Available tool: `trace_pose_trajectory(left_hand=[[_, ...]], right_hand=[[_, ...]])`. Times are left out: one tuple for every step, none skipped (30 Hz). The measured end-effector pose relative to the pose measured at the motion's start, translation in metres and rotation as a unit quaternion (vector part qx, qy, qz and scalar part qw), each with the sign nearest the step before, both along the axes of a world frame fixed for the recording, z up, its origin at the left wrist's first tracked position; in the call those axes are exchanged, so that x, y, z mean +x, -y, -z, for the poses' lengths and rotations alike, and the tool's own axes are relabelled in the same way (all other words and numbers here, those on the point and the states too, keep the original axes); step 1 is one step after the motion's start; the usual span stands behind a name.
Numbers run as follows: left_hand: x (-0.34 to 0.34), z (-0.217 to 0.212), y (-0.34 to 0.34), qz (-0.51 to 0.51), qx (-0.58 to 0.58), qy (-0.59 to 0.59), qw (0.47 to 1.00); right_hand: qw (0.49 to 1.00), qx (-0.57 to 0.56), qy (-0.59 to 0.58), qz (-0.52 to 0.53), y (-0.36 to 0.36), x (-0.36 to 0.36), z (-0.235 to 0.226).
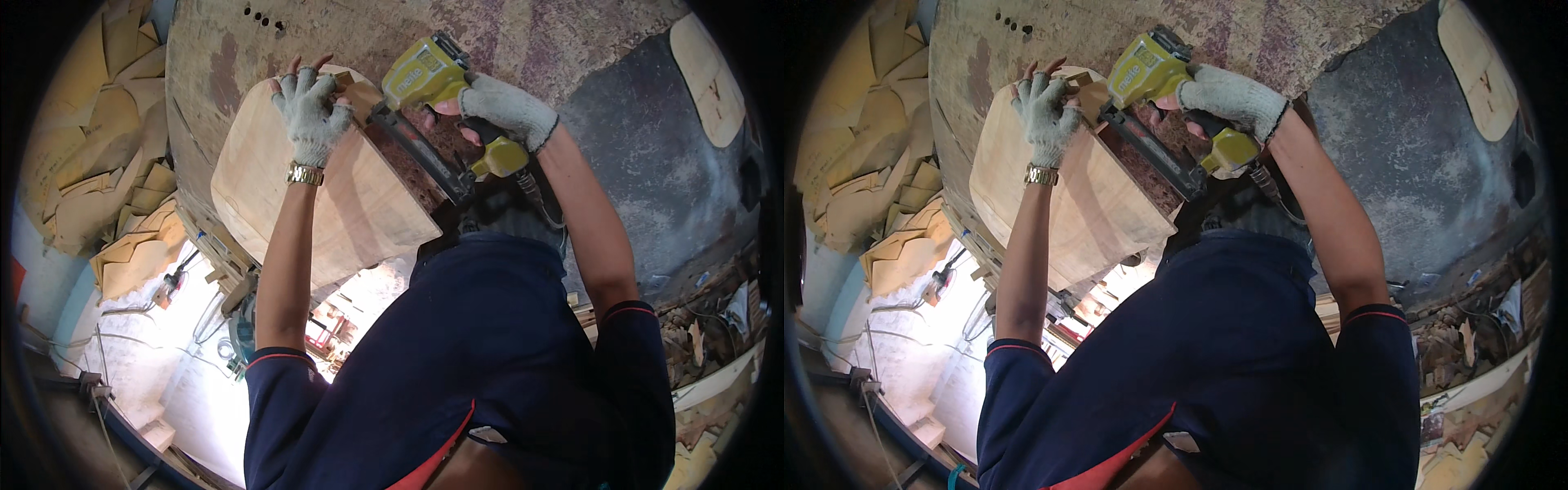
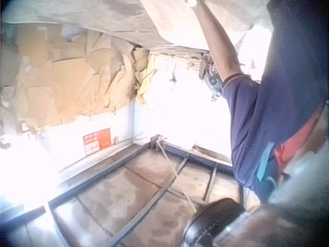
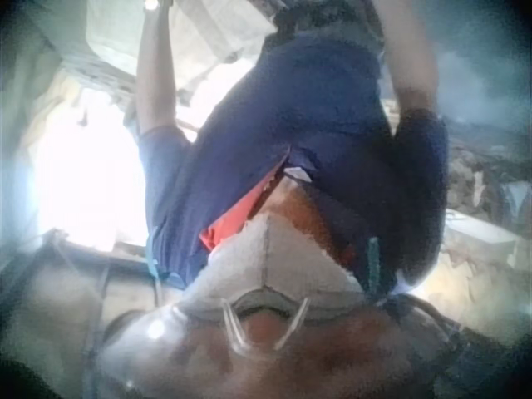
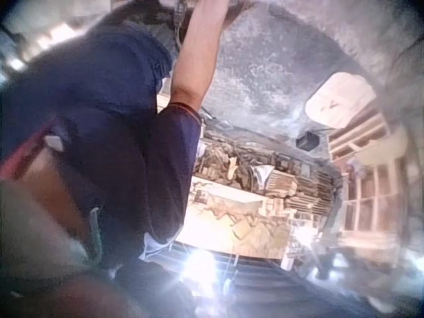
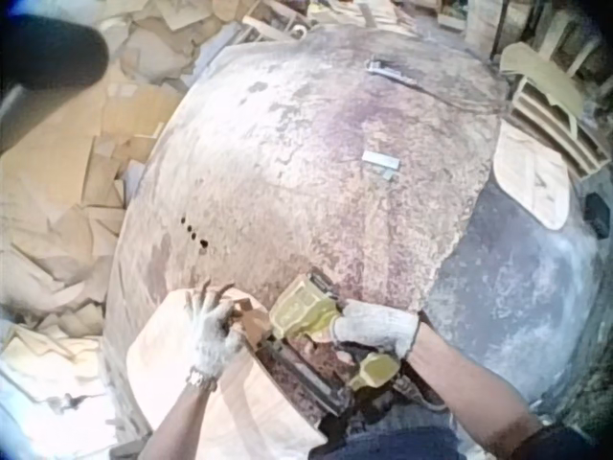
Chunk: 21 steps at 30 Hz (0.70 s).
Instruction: The person gathers small wooden blocks and places them on a workbench. They then use a nail gun to attach the blocks to a larger curved wooden panel, marking positions with a pen and securing the pieces in sequence.
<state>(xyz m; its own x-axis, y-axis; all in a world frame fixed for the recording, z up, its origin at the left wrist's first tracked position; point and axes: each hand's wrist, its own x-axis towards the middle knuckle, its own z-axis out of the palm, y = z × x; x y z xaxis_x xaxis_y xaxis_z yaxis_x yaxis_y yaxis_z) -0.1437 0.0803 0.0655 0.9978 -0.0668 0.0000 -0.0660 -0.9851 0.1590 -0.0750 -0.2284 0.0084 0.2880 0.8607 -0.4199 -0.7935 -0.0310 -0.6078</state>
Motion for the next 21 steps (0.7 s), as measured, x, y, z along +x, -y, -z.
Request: trace_pose_trajectory(left_hand=[[-0.001, 0.0, 0.0, 0.002, 0.003, -0.001, 1.0], [-0.001, -0.001, 0.0, 0.002, 0.002, 0.0, 1.0], [-0.001, -0.001, 0.0, 0.002, 0.001, 0.001, 1.0], [-0.002, -0.001, 0.0, 0.001, -0.001, -0.001, 1.0], [-0.002, -0.001, 0.001, 0.0, -0.003, 0.001, 1.0], [-0.001, 0.0, 0.0, -0.003, -0.005, 0.0, 1.0], [-0.001, 0.0, 0.0, -0.003, -0.006, 0.0, 1.0], [-0.001, 0.001, -0.001, -0.002, -0.002, 0.001, 1.0], [0.0, 0.002, -0.001, 0.001, 0.002, 0.005, 1.0], [0.003, 0.005, -0.003, 0.008, 0.008, 0.014, 1.0], [0.003, 0.005, -0.003, 0.008, 0.005, 0.012, 1.0], [0.003, 0.005, -0.004, 0.008, 0.006, 0.01, 1.0], [0.003, 0.005, -0.004, 0.006, 0.006, 0.006, 1.0], [0.003, 0.004, -0.004, 0.003, 0.018, 0.0, 1.0], [0.002, 0.003, -0.003, -0.002, 0.031, -0.008, 0.999], [0.001, 0.002, -0.003, -0.007, 0.04, -0.009, 0.999], [0.0, 0.002, -0.002, -0.011, 0.038, -0.006, 0.999], [-0.001, 0.003, -0.001, -0.012, 0.032, 0.005, 0.999], [0.0, 0.004, 0.0, -0.014, 0.026, 0.017, 0.999], [-0.001, 0.006, 0.0, -0.023, 0.04, 0.021, 0.999], [0.0, 0.008, 0.0, -0.044, -0.008, 0.05, 0.998]], right_hand=[[1.0, 0.005, 0.002, 0.005, 0.001, 0.0, -0.001], [1.0, 0.014, 0.004, 0.012, 0.001, 0.0, -0.002], [1.0, 0.011, 0.003, 0.01, 0.002, -0.001, -0.003], [1.0, 0.012, 0.002, 0.009, 0.002, -0.001, -0.004], [1.0, 0.02, 0.0, 0.015, 0.002, -0.001, -0.005], [1.0, 0.016, -0.003, 0.015, 0.003, -0.002, -0.005], [1.0, 0.019, -0.007, 0.021, 0.003, -0.002, -0.005], [0.999, 0.026, -0.015, 0.024, 0.003, -0.002, -0.004], [1.0, 0.014, -0.007, 0.018, 0.003, -0.002, -0.004], [1.0, 0.005, 0.005, 0.013, 0.002, -0.001, -0.003], [1.0, -0.006, 0.013, 0.009, 0.002, -0.001, -0.003], [1.0, -0.017, 0.02, 0.007, 0.002, -0.001, -0.004], [0.999, -0.031, 0.033, 0.01, 0.003, -0.001, -0.006], [0.998, -0.04, 0.051, 0.012, 0.004, -0.001, -0.008], [0.997, -0.06, 0.045, 0.027, 0.006, -0.001, -0.011], [0.995, -0.073, 0.046, 0.043, 0.01, -0.001, -0.013], [0.993, -0.087, 0.046, 0.059, 0.016, -0.001, -0.016], [0.989, -0.1, 0.059, 0.092, 0.022, -0.001, -0.018], [0.985, -0.121, 0.077, 0.094, 0.028, 0.004, -0.018], [0.98, -0.142, 0.095, 0.098, 0.035, 0.01, -0.016], [0.978, -0.132, 0.119, 0.108, 0.042, 0.018, -0.013]])
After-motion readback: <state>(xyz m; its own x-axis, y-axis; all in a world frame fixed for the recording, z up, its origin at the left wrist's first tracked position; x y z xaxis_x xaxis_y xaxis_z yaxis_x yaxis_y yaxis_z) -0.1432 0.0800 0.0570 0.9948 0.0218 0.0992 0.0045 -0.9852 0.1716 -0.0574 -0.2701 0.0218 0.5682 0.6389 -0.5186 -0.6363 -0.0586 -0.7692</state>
